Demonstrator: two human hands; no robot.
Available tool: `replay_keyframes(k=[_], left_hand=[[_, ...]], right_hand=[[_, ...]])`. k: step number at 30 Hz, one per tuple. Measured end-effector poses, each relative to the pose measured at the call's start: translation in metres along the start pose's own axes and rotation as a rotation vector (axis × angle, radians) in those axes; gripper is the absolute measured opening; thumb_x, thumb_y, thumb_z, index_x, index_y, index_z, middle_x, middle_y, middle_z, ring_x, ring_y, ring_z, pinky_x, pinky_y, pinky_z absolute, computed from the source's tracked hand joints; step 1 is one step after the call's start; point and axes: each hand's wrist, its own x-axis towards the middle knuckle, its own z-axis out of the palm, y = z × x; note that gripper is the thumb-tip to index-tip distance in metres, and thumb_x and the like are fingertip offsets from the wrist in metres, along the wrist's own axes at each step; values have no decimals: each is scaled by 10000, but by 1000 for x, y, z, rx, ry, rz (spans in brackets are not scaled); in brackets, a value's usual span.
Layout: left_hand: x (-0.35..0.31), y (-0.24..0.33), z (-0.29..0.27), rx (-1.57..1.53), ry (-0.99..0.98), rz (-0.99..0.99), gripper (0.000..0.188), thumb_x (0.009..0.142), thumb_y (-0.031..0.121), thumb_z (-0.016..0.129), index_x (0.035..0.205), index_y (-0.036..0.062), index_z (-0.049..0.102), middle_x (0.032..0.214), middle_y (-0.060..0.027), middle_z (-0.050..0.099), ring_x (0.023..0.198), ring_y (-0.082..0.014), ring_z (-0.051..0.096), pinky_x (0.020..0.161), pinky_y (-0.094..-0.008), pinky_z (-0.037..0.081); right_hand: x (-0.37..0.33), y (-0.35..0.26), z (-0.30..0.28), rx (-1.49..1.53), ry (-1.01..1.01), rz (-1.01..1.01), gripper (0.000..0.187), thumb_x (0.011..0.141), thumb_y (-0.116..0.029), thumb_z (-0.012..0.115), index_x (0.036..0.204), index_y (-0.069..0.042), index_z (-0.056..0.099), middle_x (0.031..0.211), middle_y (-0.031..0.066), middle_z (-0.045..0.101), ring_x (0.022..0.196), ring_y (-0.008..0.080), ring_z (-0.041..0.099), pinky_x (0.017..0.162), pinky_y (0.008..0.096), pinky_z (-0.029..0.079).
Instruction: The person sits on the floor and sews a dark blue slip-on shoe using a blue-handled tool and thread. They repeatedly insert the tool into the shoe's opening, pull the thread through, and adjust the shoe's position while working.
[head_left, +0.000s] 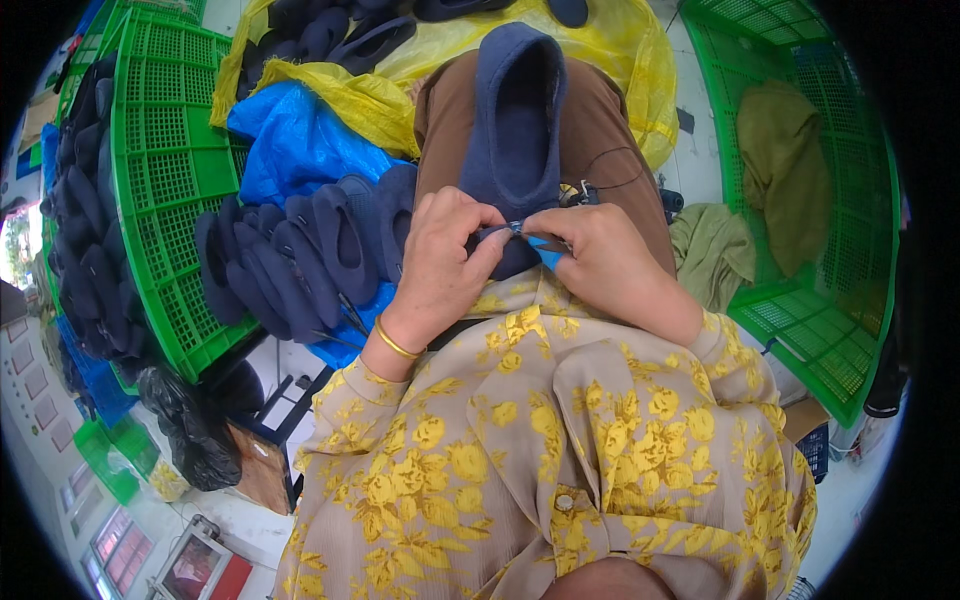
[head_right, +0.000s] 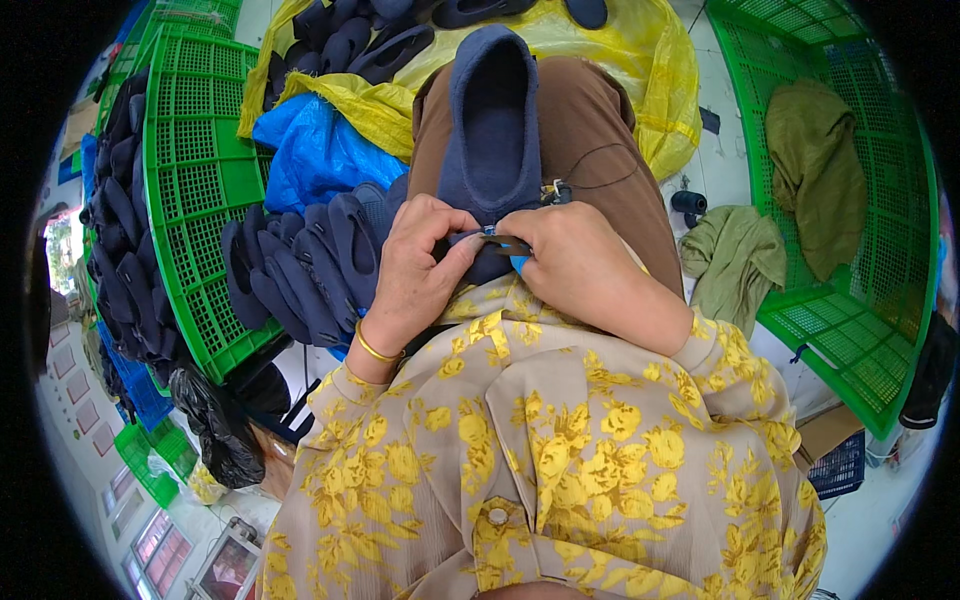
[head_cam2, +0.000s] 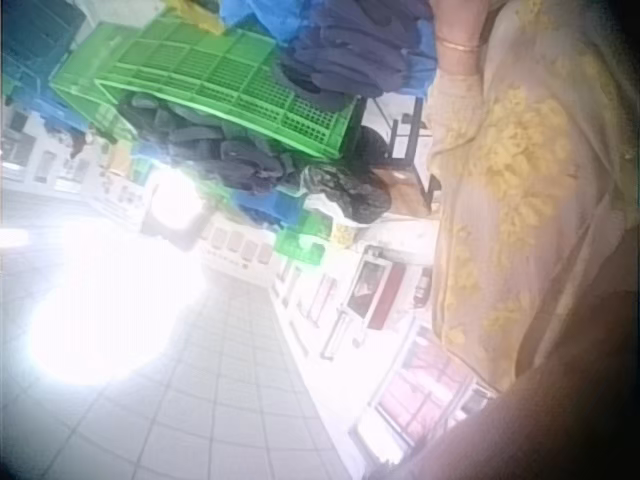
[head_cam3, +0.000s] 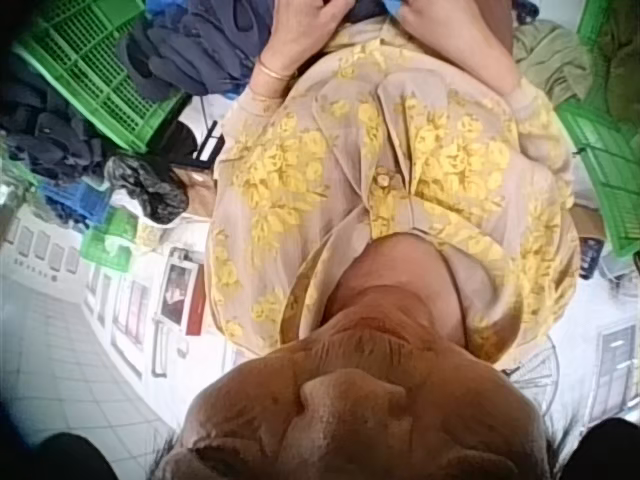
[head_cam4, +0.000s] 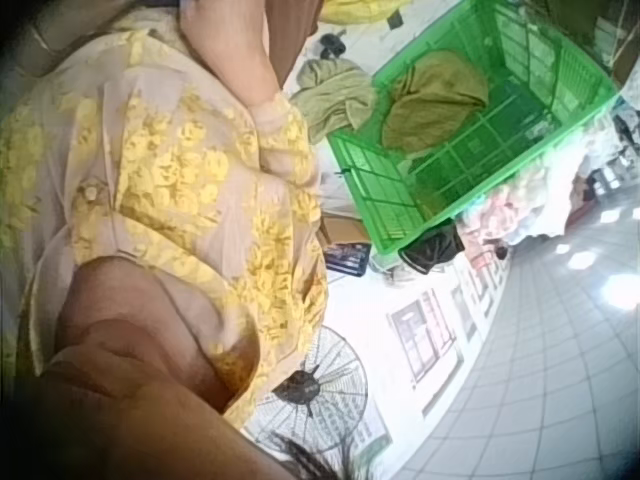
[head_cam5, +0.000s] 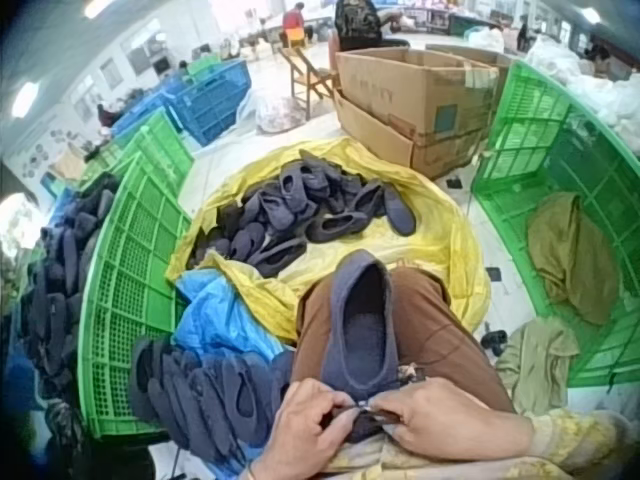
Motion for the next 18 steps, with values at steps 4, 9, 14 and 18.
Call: replay_keyframes(k=[4, 9, 14, 18], left_hand=[[-2, -1, 4, 32, 45, 14, 122, 773, 22, 705, 881, 20, 650, 832, -87, 547, 818, -252, 537, 734, -339, 439], [-7, 1, 5, 10, 63, -8, 152, 748, 22, 733, 875, 30, 649, 837, -83, 548, 800, -245, 540, 711, -330, 442], [-12, 4, 6, 81, 110, -10, 182, 721, 24, 760, 871, 37, 658, 827, -80, 555, 793, -239, 543, 697, -325, 447], [-13, -2, 9, 30, 123, -3, 171, 714, 19, 765, 855, 32, 670, 829, -78, 563, 794, -223, 550, 692, -313, 449]], right_hand=[[4, 6, 10, -11, 20, 3, 249, 711, 1, 602, 932, -42, 710, 807, 181, 679, 743, 353, 660, 682, 438, 522], [-2, 6, 14, -53, 74, 60, 242, 710, -15, 628, 928, -83, 707, 760, 166, 670, 715, 357, 657, 647, 448, 516], [-8, 3, 12, -23, 37, 88, 265, 721, 0, 626, 962, -98, 674, 734, 161, 661, 704, 362, 655, 634, 457, 510], [-11, 7, 19, -31, 19, 55, 289, 732, 24, 608, 1002, -79, 623, 723, 169, 653, 702, 368, 653, 628, 467, 500]])
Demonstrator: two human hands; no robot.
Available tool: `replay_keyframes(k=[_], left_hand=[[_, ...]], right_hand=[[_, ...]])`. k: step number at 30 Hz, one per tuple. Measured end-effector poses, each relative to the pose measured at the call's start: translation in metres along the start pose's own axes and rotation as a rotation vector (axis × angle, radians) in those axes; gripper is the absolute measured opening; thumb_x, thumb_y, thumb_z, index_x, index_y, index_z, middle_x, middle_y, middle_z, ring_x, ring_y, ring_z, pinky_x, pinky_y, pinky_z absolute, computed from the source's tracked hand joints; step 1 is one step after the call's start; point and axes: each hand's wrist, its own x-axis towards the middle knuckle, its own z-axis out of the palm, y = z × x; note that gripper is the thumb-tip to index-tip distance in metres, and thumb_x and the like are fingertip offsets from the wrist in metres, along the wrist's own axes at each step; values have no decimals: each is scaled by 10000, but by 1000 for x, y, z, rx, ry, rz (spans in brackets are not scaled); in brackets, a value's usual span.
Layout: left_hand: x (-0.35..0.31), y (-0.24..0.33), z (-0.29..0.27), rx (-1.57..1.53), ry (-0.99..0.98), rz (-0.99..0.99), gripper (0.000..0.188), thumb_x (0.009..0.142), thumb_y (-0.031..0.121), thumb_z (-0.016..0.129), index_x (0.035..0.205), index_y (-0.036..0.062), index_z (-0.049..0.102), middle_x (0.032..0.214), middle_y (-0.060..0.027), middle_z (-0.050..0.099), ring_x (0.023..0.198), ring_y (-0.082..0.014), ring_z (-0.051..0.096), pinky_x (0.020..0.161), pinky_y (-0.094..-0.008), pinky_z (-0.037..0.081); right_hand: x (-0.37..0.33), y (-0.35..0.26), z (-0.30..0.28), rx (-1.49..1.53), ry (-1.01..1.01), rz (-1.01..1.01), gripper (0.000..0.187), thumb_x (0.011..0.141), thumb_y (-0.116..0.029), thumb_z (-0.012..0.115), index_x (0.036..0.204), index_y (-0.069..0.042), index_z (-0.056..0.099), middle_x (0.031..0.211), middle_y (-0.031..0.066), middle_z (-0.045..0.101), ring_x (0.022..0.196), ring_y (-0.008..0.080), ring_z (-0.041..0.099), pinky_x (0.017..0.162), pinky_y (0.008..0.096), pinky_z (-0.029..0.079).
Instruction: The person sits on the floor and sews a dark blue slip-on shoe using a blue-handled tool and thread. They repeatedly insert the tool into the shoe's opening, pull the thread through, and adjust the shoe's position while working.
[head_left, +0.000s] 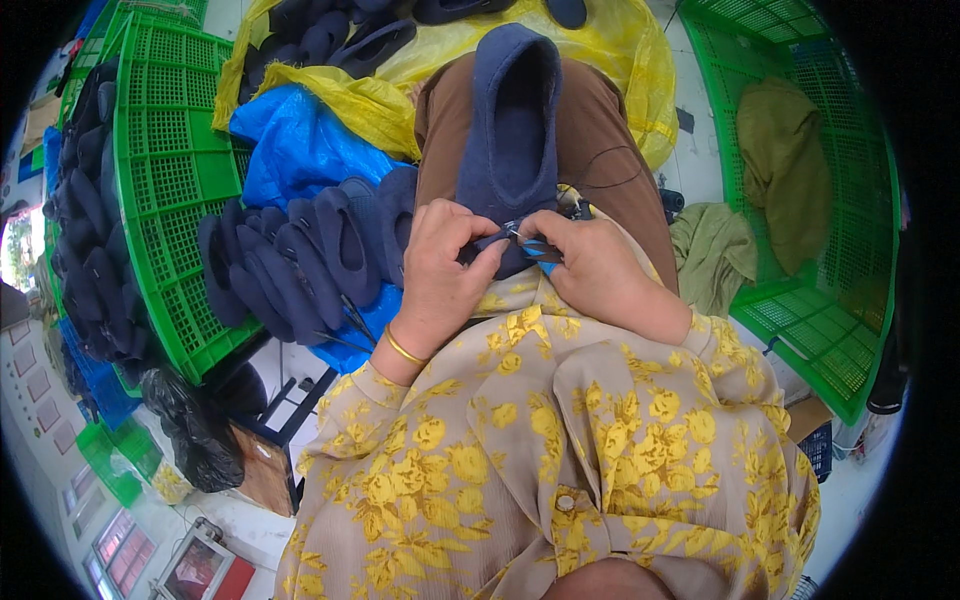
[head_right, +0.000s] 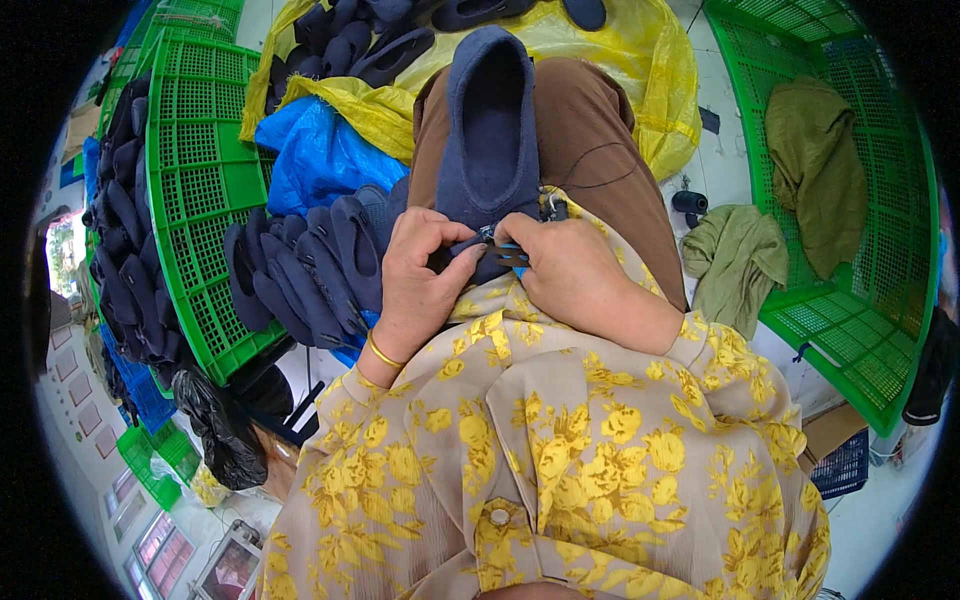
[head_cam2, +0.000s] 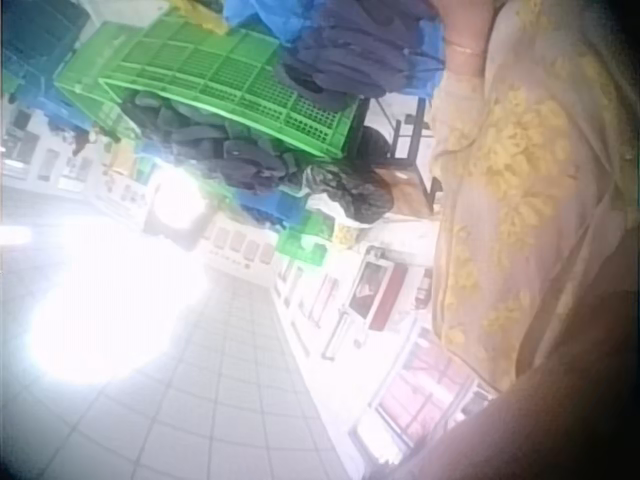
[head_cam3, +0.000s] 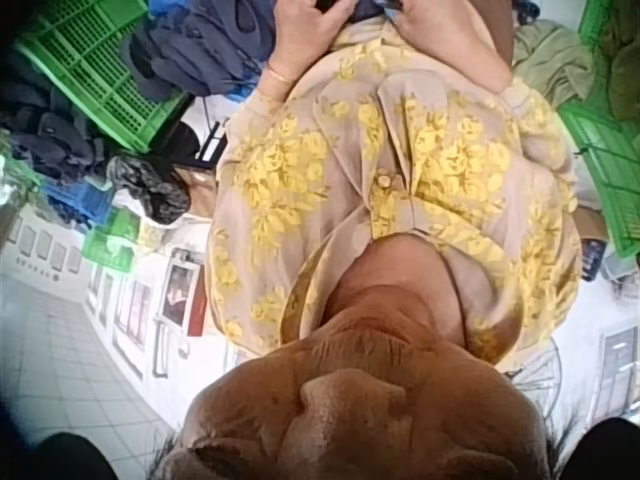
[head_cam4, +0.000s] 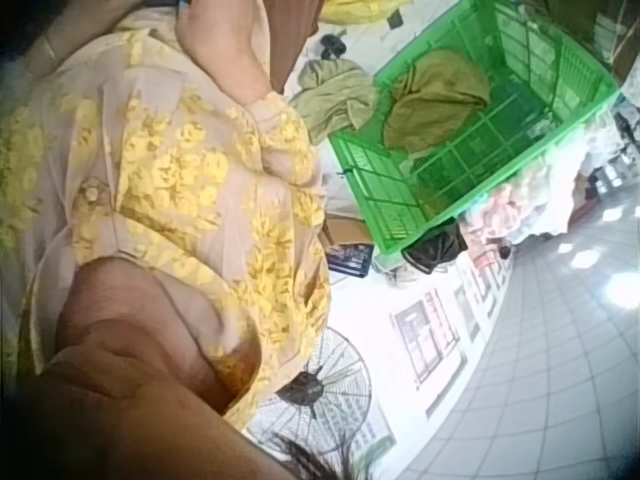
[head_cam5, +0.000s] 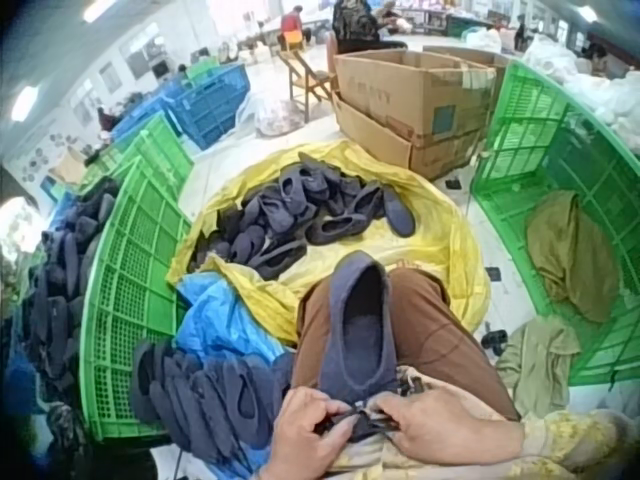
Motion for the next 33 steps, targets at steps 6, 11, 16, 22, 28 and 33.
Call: replay_keyframes(k=[6, 11, 16, 22, 28, 33], left_hand=[[-1, -6, 3, -151, 6, -42, 152, 680, 14, 764, 802, 42, 677, 802, -65, 562, 796, -232, 537, 693, -324, 431], [-4, -10, 5, -160, 18, -18, 148, 690, 21, 763, 819, 44, 693, 810, -63, 572, 783, -230, 541, 683, -324, 433], [-6, 0, 5, -112, 78, -58, 149, 703, 35, 767, 841, 48, 712, 824, -69, 576, 794, -228, 548, 694, -319, 443], [-9, -5, 6, -165, 75, -55, 193, 704, 38, 782, 890, 55, 733, 827, -61, 574, 801, -220, 551, 703, -307, 446], [-11, -6, 8, -197, 74, -49, 228, 692, 17, 783, 912, 59, 741, 826, -55, 573, 799, -211, 551, 703, -302, 446], [-12, -6, 9, -216, 76, -72, 218, 705, 8, 760, 915, 61, 742, 848, -49, 574, 804, -208, 550, 703, -300, 445]], right_hand=[[3, 5, 9, 15, 41, -72, 289, 722, 51, 594, 993, -51, 582, 705, 187, 640, 700, 378, 650, 624, 478, 491], [5, 5, 11, 43, 30, -39, 270, 730, 58, 577, 978, -50, 570, 719, 189, 641, 709, 387, 647, 627, 483, 484], [1, 6, 8, 114, 14, -28, 302, 740, 68, 565, 1009, -66, 544, 754, 187, 640, 744, 393, 641, 639, 487, 480], [0, 7, 9, 137, 48, -43, 327, 744, 90, 559, 1024, -72, 509, 787, 188, 637, 758, 397, 639, 657, 480, 488], [3, 4, 15, 195, 101, 11, 365, 761, 98, 561, 1069, -74, 465, 840, 194, 634, 781, 401, 649, 673, 479, 497], [8, -3, 7, 213, 10, 32, 408, 786, 77, 572, 1141, -91, 464, 837, 199, 631, 809, 406, 651, 683, 477, 501]])
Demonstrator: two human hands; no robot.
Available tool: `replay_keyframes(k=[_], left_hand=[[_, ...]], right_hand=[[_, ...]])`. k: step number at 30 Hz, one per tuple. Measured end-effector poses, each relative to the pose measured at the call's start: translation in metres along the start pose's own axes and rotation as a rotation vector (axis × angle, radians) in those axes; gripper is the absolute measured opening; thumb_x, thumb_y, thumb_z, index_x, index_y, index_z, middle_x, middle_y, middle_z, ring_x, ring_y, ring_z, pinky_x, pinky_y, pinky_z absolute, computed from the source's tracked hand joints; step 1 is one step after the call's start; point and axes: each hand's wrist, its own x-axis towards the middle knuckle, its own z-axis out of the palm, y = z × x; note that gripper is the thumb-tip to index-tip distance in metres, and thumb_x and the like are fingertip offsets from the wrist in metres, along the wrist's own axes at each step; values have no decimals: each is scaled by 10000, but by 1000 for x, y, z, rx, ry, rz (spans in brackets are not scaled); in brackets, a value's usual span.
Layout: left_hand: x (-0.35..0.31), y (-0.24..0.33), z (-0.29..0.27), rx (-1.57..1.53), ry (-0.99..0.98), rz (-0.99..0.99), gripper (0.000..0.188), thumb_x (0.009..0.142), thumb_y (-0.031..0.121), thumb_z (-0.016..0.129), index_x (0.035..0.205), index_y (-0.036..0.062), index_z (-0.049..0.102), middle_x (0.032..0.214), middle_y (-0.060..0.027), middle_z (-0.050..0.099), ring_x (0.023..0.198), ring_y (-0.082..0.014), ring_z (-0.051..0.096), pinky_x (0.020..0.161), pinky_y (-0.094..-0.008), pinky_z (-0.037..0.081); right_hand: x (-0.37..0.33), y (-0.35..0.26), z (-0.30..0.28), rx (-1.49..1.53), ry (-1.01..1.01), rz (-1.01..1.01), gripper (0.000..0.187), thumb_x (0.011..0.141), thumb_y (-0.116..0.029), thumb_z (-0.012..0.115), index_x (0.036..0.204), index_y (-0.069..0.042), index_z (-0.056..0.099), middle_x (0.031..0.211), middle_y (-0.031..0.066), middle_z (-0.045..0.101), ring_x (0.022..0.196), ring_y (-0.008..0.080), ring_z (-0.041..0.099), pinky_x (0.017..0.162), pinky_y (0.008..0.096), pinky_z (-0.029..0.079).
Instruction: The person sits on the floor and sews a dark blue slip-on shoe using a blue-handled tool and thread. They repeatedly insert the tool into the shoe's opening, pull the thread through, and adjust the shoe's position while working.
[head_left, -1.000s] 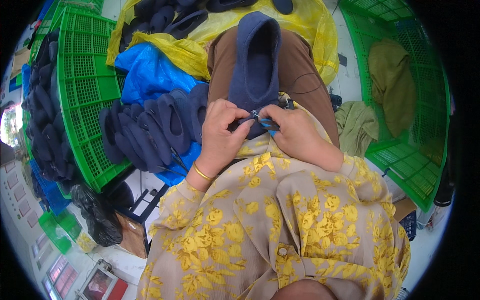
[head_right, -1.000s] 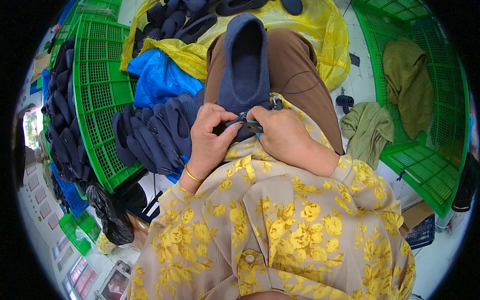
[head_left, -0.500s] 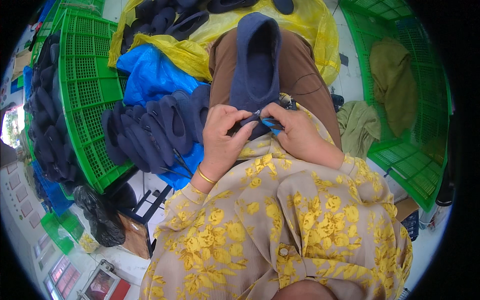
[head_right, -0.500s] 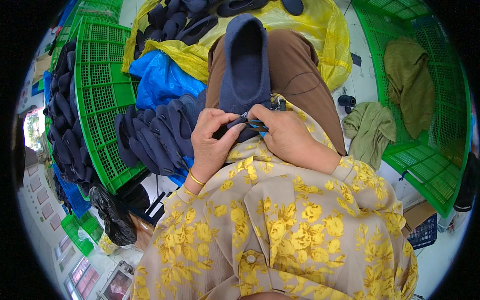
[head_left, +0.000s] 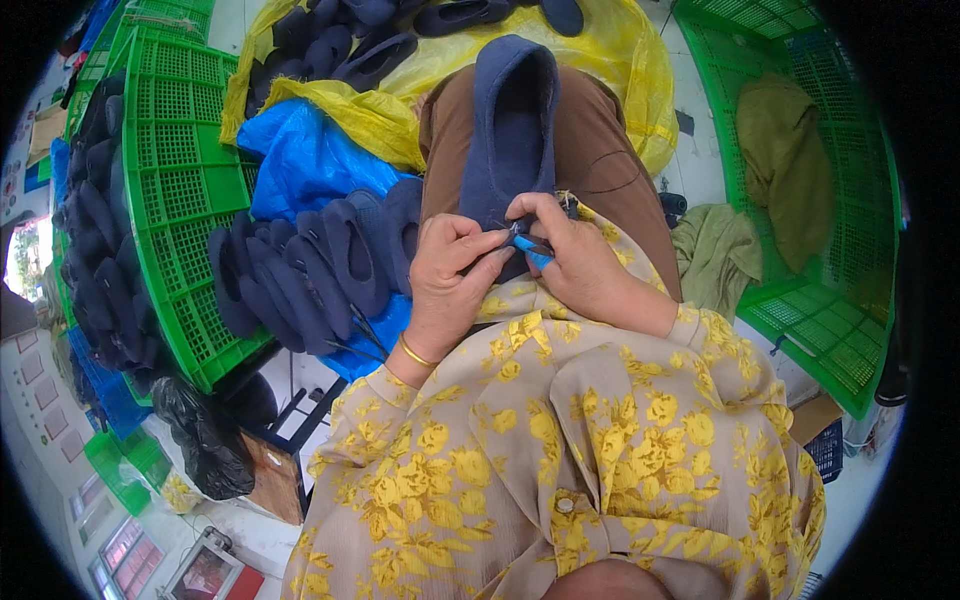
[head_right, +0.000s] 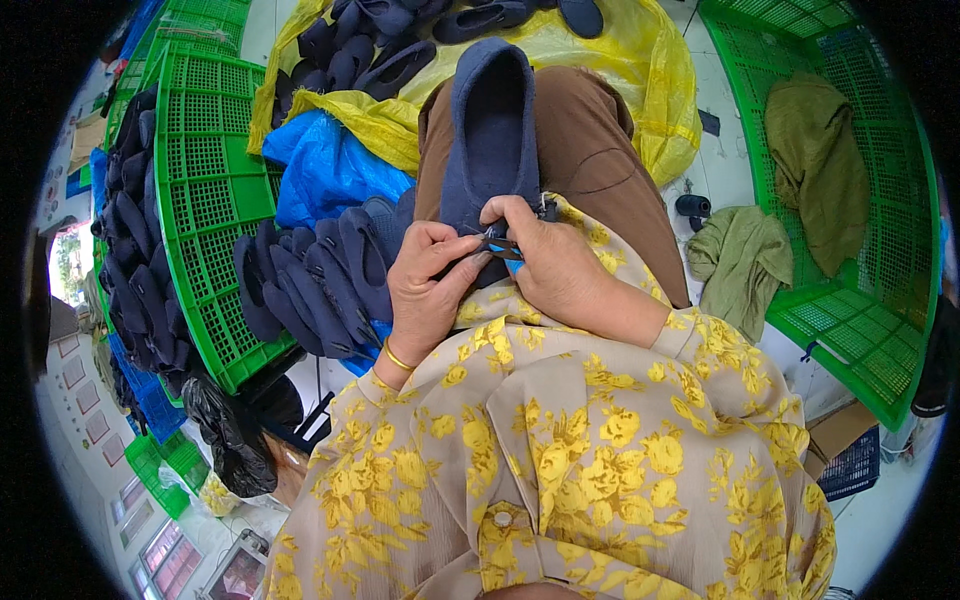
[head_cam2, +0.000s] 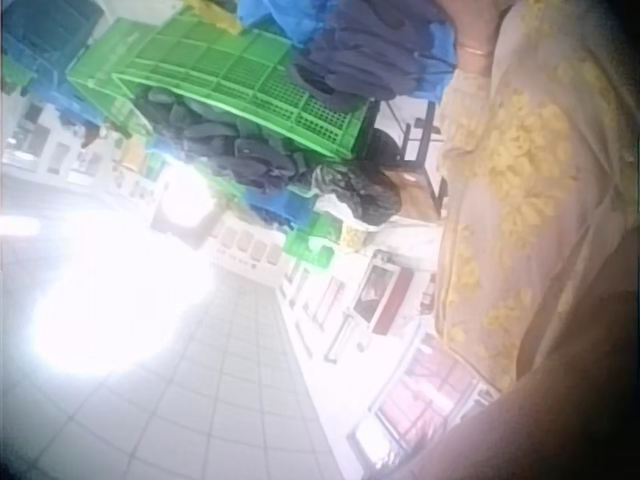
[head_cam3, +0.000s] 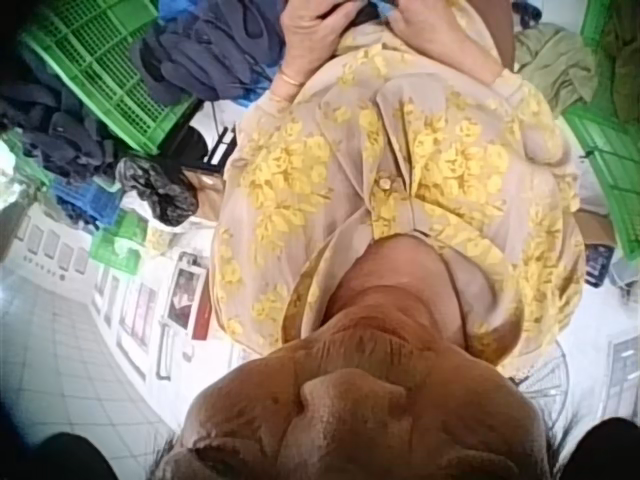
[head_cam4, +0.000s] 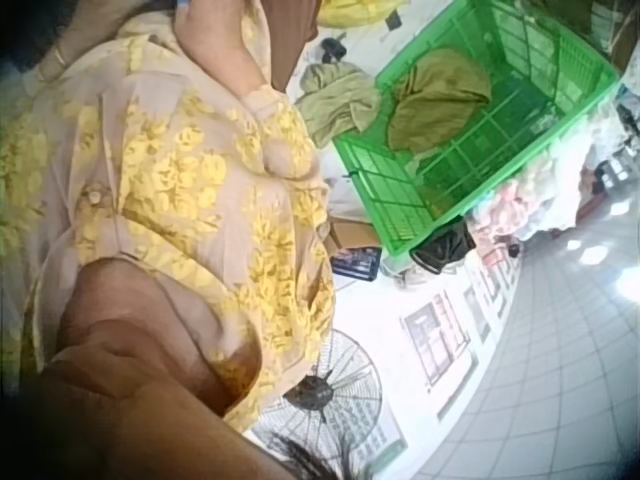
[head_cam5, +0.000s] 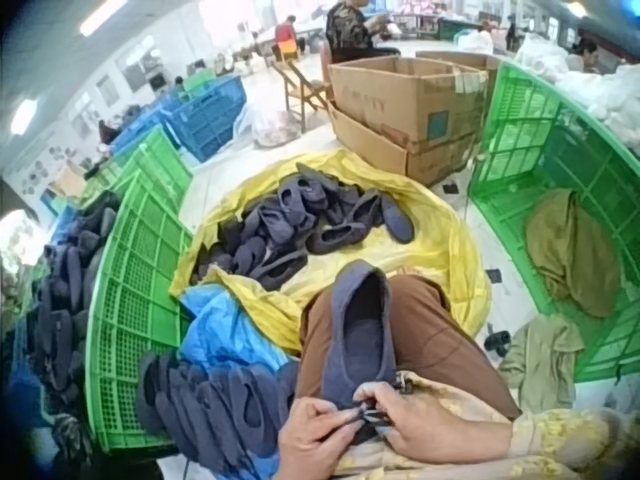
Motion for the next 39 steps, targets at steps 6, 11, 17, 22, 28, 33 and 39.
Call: replay_keyframes(k=[6, 11, 17, 22, 28, 33, 39], left_hand=[[1, -3, 0, 88, -13, 61, 242, 733, -8, 762, 967, 49, 746, 878, -50, 591, 839, -172, 573, 736, -263, 465], [2, 0, -2, 85, -4, 47, 233, 724, -12, 766, 948, 47, 742, 878, -60, 604, 843, -181, 582, 740, -272, 469], [1, -1, -1, 70, 24, 25, 216, 712, -11, 770, 919, 36, 729, 890, -74, 621, 831, -196, 598, 729, -282, 478], [2, -3, -1, 112, 3, 83, 206, 713, -12, 761, 911, 28, 719, 882, -76, 627, 823, -214, 600, 726, -296, 484], [5, 0, -1, 138, -10, 56, 216, 709, 0, 753, 919, 27, 711, 865, -74, 629, 807, -231, 592, 726, -305, 480], [3, 0, 3, 258, -45, 109, 189, 700, 30, 755, 883, 47, 709, 847, -73, 619, 821, -252, 584, 725, -330, 471], [8, 7, 4, 169, -23, 71, 139, 709, 42, 763, 836, 60, 708, 826, -71, 608, 811, -241, 580, 726, -336, 465]], right_hand=[[5, 10, -3, 140, -135, -59, 409, 842, 43, 526, 1206, -138, 477, 828, 175, 634, 770, 384, 650, 669, 424, 496], [6, 0, -14, 174, -206, 40, 358, 865, 16, 516, 1190, -131, 489, 833, 176, 632, 766, 373, 644, 664, 420, 487], [7, -1, -7, -28, -80, -45, 232, 876, -52, 573, 1095, -104, 520, 896, 156, 642, 802, 385, 626, 650, 440, 475], [5, -10, -8, -351, 136, -299, 198, 789, -57, 616, 980, -101, 590, 1038, 75, 621, 810, 355, 605, 656, 423, 475], [21, -10, 5, -108, 281, -459, 330, 702, 46, 587, 998, -94, 628, 1059, 28, 629, 831, 294, 640, 663, 372, 505], [11, -14, 5, -95, 278, -472, 335, 705, 86, 579, 999, -67, 621, 1043, 74, 642, 827, 302, 640, 668, 322, 520], [15, -20, -14, 644, 161, -24, 81, 958, -82, 576, 1031, -75, 541, 818, 19, 625, 635, 69, 518, 542, 221, 414]])
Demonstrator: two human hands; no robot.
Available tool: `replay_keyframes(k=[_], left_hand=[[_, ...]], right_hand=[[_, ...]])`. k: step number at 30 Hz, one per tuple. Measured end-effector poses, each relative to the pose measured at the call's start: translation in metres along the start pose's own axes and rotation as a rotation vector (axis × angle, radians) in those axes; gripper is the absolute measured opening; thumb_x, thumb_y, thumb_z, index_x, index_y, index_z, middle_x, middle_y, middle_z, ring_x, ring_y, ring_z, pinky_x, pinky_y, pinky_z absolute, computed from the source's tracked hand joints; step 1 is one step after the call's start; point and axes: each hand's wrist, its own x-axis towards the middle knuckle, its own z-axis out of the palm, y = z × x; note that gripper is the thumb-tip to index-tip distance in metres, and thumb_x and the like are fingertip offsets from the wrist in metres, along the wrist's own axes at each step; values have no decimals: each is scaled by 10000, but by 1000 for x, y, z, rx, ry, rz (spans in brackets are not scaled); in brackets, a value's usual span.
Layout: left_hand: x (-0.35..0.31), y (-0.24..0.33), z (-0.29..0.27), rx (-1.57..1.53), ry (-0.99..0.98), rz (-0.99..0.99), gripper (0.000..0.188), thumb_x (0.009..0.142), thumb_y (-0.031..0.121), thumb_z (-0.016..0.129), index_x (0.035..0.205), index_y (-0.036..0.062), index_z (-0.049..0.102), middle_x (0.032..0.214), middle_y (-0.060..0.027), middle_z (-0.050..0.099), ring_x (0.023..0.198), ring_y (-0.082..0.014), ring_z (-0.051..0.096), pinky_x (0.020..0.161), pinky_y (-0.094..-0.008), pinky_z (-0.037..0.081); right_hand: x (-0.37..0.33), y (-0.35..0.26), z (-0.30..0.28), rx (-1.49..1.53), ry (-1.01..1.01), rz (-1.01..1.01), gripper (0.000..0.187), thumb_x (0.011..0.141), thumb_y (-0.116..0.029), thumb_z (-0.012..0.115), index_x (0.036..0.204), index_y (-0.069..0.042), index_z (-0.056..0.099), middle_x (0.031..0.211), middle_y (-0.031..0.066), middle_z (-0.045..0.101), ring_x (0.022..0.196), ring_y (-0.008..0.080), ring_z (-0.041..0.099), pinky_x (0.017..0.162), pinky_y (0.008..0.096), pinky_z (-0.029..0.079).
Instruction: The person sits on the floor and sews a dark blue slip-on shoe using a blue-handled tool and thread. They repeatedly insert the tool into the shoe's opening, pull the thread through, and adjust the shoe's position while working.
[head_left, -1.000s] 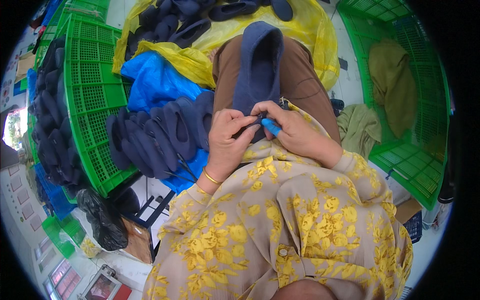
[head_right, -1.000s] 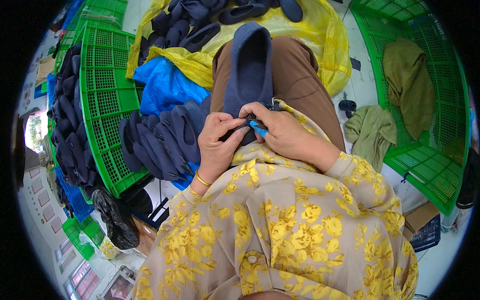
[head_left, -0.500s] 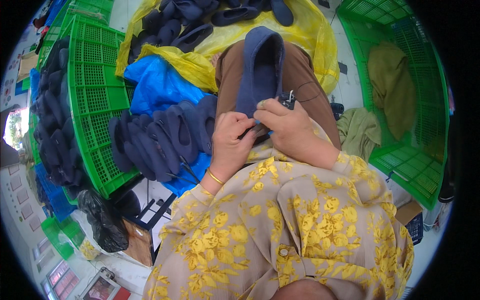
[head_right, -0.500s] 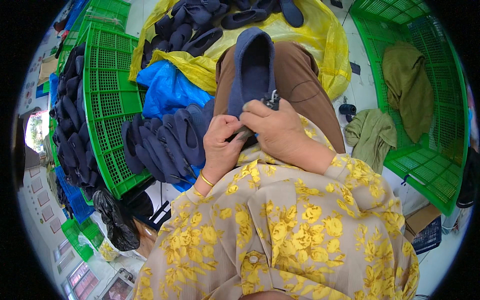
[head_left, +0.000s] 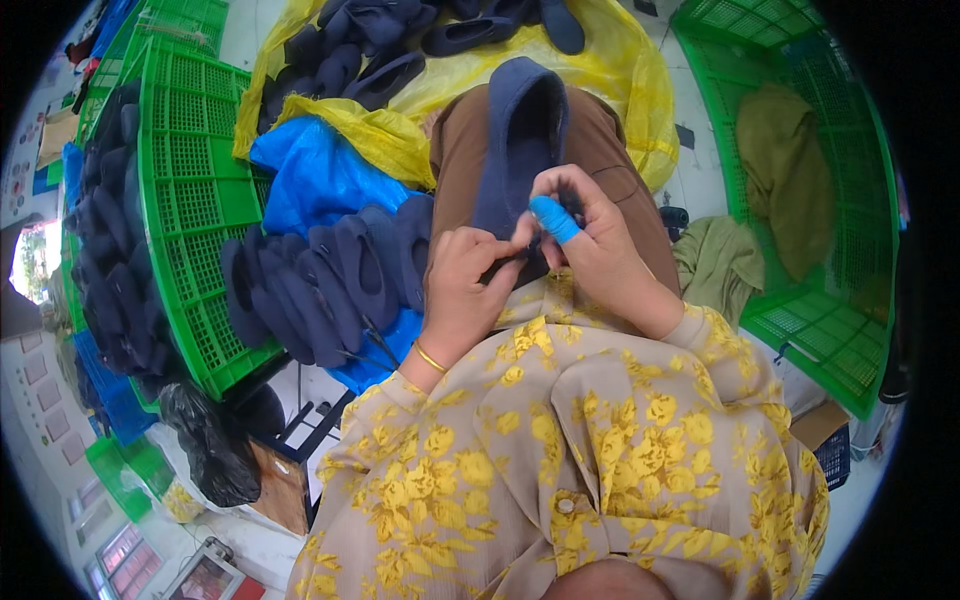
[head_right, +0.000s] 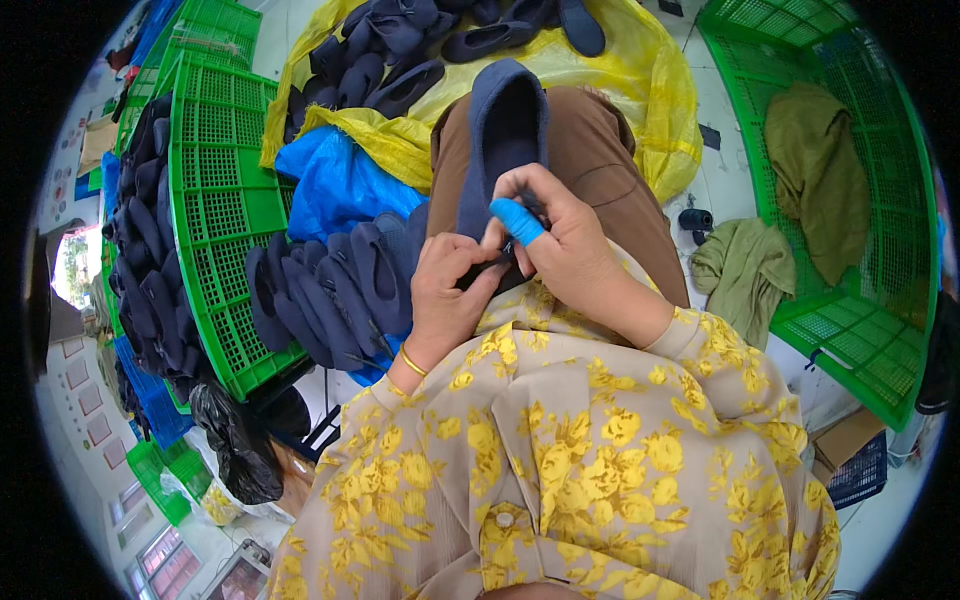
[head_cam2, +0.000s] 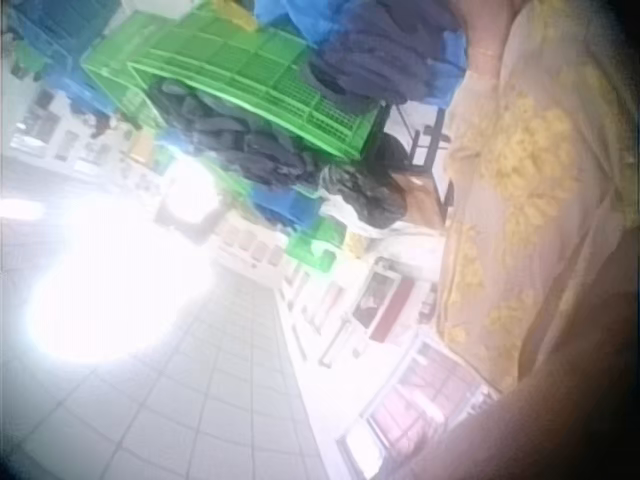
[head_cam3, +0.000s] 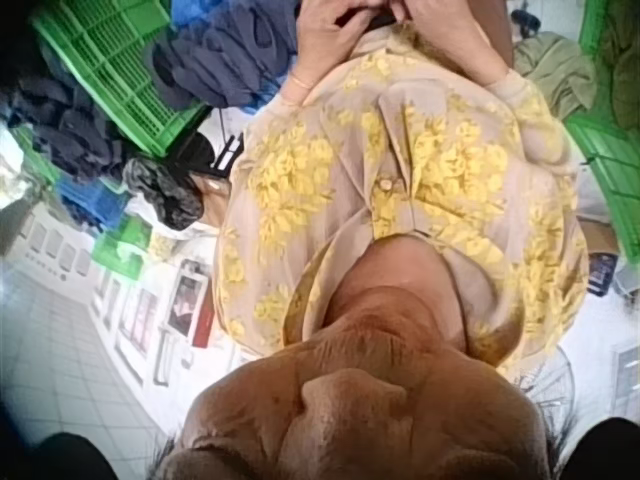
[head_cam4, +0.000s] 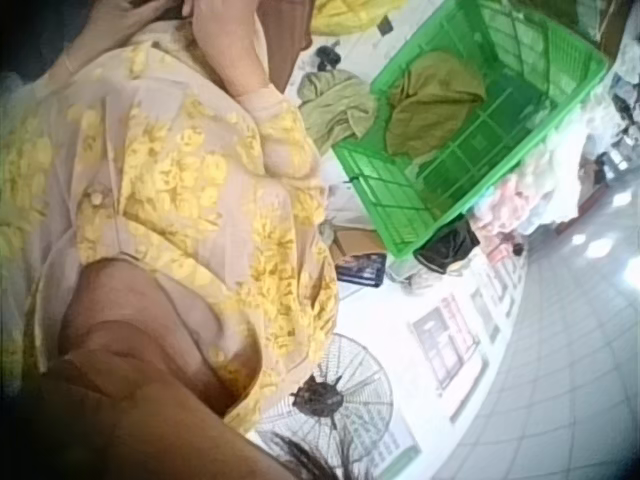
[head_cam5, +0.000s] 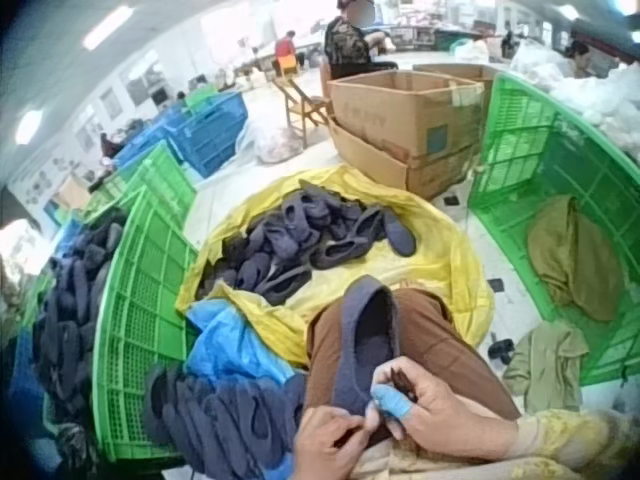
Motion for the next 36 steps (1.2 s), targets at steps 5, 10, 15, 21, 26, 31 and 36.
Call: replay_keyframes(k=[5, 10, 15, 21, 26, 31, 36], left_hand=[[8, 3, -8, -3, -62, 20, 132, 718, 49, 769, 832, 51, 704, 815, -74, 615, 804, -238, 590, 722, -329, 467], [19, 13, -14, -65, -126, -72, 97, 779, 41, 745, 858, 22, 691, 809, -62, 616, 727, -168, 587, 651, -281, 461], [48, 80, -66, -118, -175, 171, 144, 772, 22, 706, 915, 23, 695, 896, -105, 673, 809, -276, 633, 691, -347, 495], [47, 175, -99, -467, -279, 612, 216, 628, 104, 730, 838, 63, 700, 847, -45, 611, 734, -228, 568, 564, -336, 470], [71, 143, -95, -294, -302, 585, 178, 685, 15, 690, 862, 19, 683, 851, -64, 621, 692, -182, 583, 585, -303, 481], [58, 71, -39, 0, -318, 105, 214, 792, -37, 668, 1000, 11, 668, 961, -126, 657, 769, -250, 627, 689, -319, 498], [72, 31, -28, 369, -430, 331, 329, 763, -16, 655, 1082, 61, 674, 1147, -85, 639, 989, -290, 593, 840, -370, 480]], right_hand=[[-13, -16, -6, 425, -18, 73, 51, 1016, -121, 523, 1058, -101, 504, 710, -36, 463, 564, 17, 364, 493, 187, 297], [-23, -7, -19, 448, -4, 84, 77, 1019, -138, 521, 1071, -81, 518, 718, -37, 456, 573, 31, 382, 513, 201, 312], [-26, 0, -30, 395, 114, 141, 83, 1012, -125, 528, 1078, -76, 522, 731, -38, 464, 576, 23, 377, 510, 195, 305], [-25, 13, -30, 332, 167, 183, 117, 979, -90, 564, 1089, -83, 526, 804, -45, 462, 621, 16, 380, 530, 186, 308], [-28, 14, -31, 142, 227, 294, 186, 939, -57, 590, 1115, -66, 533, 847, -44, 465, 686, 24, 399, 583, 190, 349], [-26, 30, -28, 42, 139, 265, 231, 910, -47, 616, 1130, -50, 546, 879, -31, 515, 724, 33, 423, 619, 203, 368], [-17, 29, -27, -81, 140, 290, 209, 898, -51, 621, 1097, -46, 562, 856, -14, 529, 729, 43, 436, 632, 218, 397]])
